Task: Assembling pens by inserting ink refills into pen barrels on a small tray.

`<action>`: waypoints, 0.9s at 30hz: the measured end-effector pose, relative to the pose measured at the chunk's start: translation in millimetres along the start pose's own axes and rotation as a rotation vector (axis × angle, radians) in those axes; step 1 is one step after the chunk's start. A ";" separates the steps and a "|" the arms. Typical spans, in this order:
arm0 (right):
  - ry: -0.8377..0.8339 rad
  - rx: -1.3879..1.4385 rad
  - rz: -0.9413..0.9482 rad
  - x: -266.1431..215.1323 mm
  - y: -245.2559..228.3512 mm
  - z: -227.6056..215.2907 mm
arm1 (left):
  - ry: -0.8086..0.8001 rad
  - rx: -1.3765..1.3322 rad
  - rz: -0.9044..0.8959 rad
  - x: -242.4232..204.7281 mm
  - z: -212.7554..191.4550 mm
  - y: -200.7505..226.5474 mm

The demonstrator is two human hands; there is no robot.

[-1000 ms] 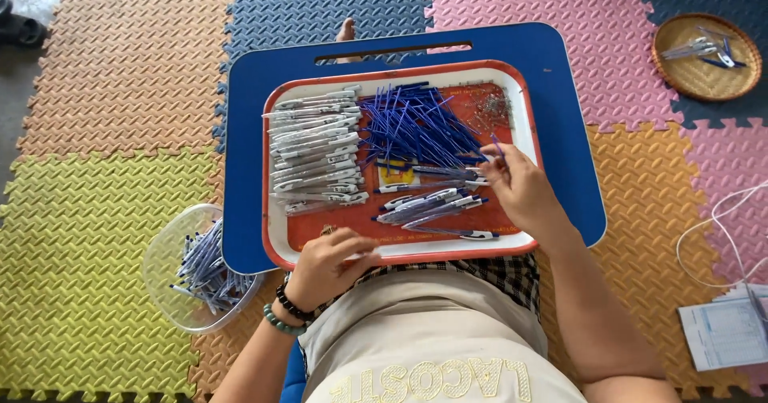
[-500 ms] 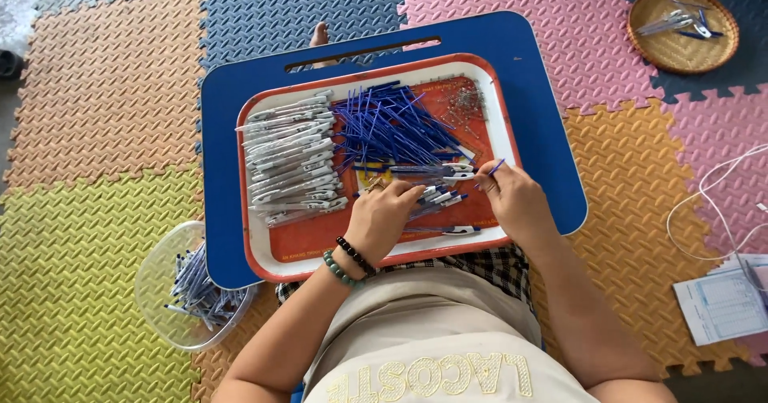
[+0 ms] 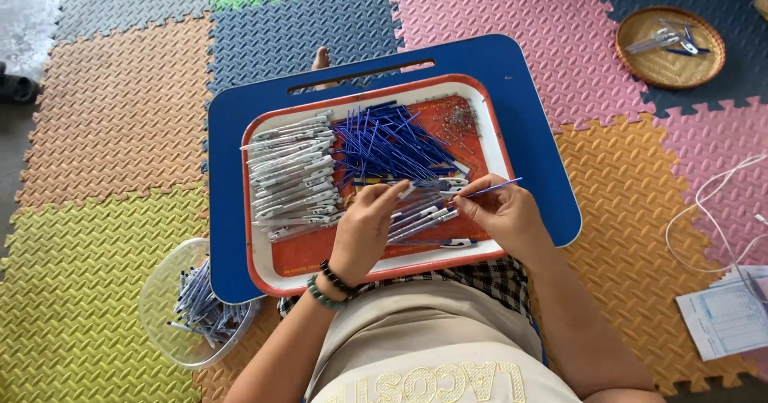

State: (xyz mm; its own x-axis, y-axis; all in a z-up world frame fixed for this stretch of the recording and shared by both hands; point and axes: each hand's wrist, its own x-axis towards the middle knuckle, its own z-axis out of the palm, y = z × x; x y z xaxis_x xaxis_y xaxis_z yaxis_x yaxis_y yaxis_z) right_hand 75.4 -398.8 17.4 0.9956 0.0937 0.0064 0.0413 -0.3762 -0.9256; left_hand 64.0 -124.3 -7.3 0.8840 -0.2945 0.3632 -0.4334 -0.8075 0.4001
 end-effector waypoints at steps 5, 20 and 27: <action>-0.021 0.318 -0.116 4.8 -9.6 40.6 | 0.088 -1.463 -0.765 -22.7 -13.7 -5.0; -0.174 0.347 -0.238 -5.9 -42.0 117.3 | 0.139 -1.675 -0.850 -63.6 -29.6 -10.3; -0.153 0.389 -0.220 -4.7 -56.9 122.2 | 0.143 -1.648 -0.794 -62.9 -33.2 -10.2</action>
State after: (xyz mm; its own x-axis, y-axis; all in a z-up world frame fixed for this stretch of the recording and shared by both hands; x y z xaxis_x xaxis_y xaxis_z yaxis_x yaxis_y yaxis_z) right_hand 58.1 -265.2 23.8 0.9415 0.2785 0.1897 0.1863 0.0388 -0.9817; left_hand 7.0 -80.5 -6.3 0.9606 -0.0257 -0.2769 0.2412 0.5726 0.7835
